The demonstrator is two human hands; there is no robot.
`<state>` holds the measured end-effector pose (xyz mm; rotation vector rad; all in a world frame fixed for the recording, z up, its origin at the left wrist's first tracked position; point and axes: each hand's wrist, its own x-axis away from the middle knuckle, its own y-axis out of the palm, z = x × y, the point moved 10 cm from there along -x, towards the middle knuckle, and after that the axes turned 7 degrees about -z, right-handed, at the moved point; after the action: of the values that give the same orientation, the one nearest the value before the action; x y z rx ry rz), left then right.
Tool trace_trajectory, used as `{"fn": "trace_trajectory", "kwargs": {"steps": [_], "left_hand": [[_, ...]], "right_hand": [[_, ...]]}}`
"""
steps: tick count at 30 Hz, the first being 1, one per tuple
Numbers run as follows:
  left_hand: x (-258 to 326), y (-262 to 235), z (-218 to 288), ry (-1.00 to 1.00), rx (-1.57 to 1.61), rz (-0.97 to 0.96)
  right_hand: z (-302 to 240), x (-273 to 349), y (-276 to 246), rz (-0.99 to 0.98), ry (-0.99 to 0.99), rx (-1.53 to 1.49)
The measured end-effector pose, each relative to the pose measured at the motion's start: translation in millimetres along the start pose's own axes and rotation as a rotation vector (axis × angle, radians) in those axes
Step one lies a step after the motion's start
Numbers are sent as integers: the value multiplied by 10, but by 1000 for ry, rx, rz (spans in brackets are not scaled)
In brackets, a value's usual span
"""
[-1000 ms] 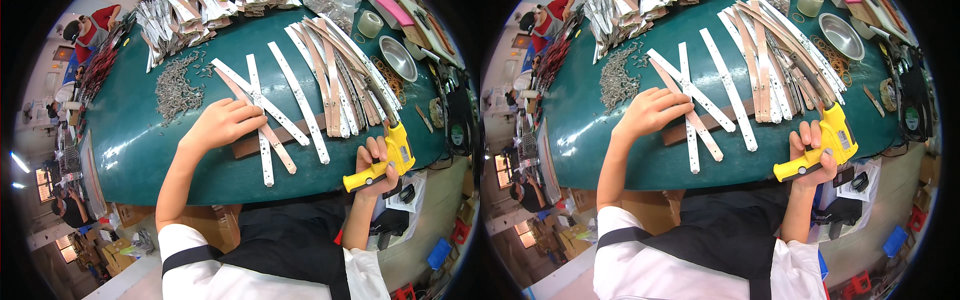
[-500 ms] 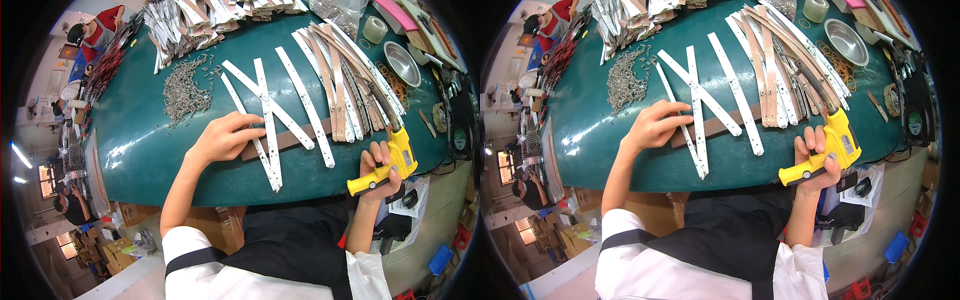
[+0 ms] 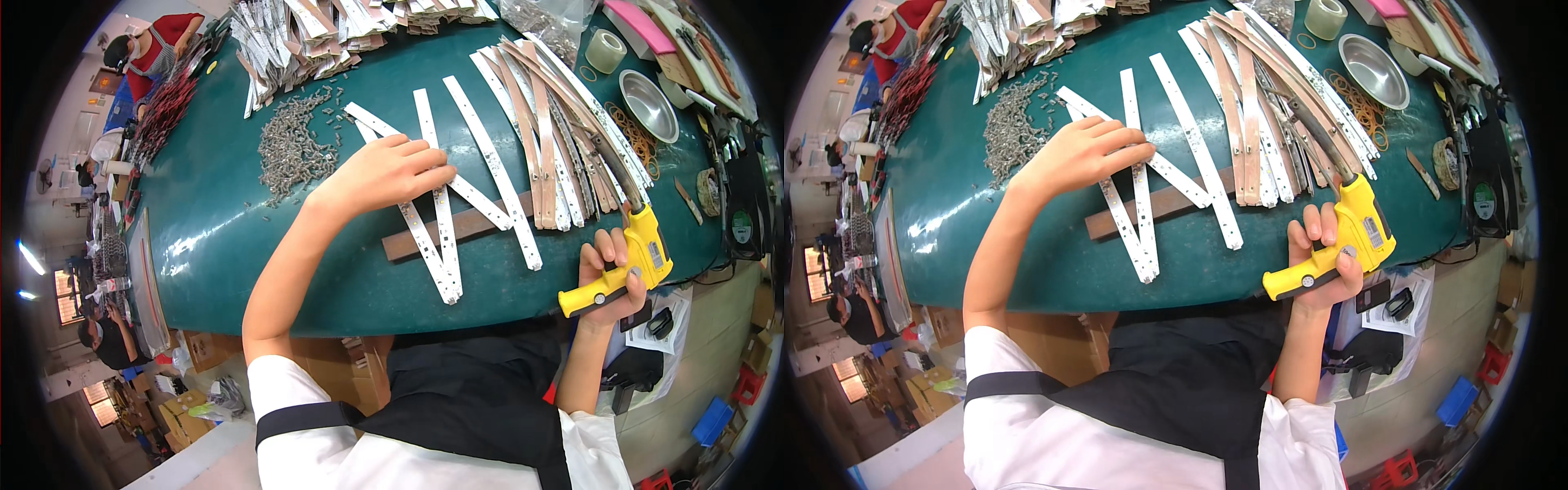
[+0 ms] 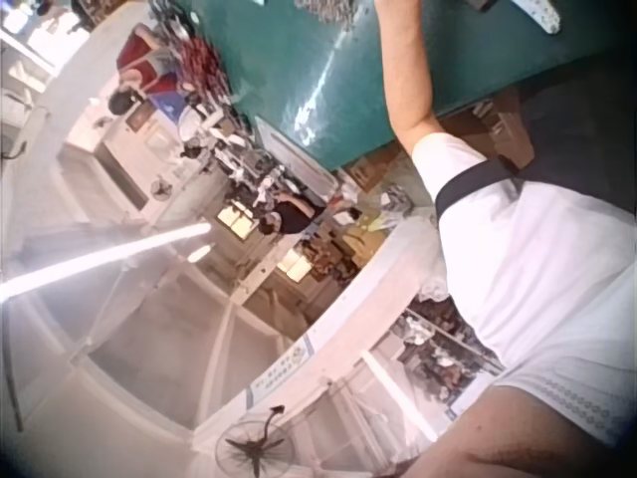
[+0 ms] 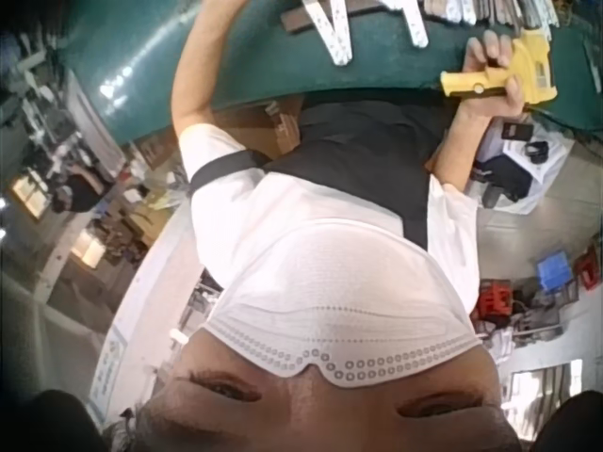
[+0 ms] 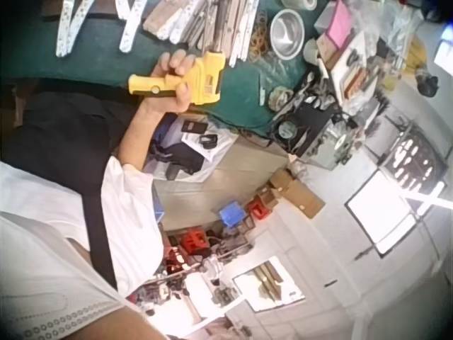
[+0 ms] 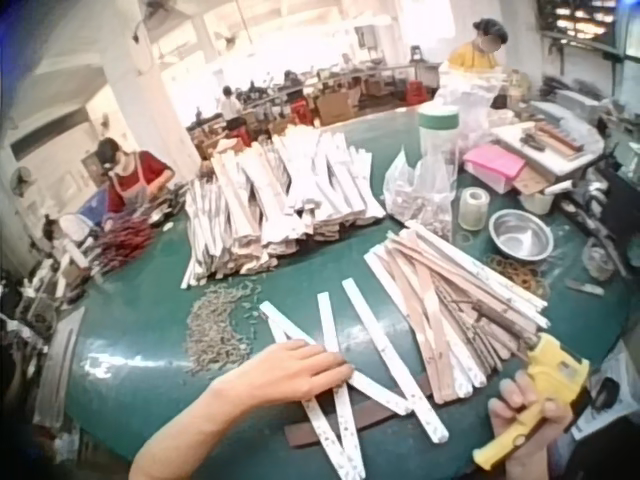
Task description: The person places a bundle of LED strips into a box, removes a rubber band from another bundle, lays out the strips on the table, and solders small metal connectors onto each strip using a soldering gun.
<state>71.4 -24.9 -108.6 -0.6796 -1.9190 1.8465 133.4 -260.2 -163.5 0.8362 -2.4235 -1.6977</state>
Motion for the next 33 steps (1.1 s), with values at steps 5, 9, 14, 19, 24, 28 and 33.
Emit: {"fn": "trace_trajectory", "kwargs": {"steps": [5, 9, 14, 19, 24, 28, 33], "left_hand": [[12, -8, 50, 61, -55, 73], [13, -65, 66, 85, -98, 109], [67, -335, 109, 72, -116, 317], [-9, -283, 366, 163, -43, 415], [30, -125, 352, 95, 156, 320], [-75, -133, 199, -104, 330, 290], [-290, 339, 181, -233, 389, -41]], "right_hand": [[-7, -6, 10, 0, 12, -4], [5, -17, 59, -10, 17, -34], [0, -6, -5, 7, 13, -11], [-26, 4, -19, 23, 2, -8], [14, -22, 43, 1, 17, -38], [8, -28, 65, -10, 22, -47], [8, -13, 61, -13, 17, -50]]}}
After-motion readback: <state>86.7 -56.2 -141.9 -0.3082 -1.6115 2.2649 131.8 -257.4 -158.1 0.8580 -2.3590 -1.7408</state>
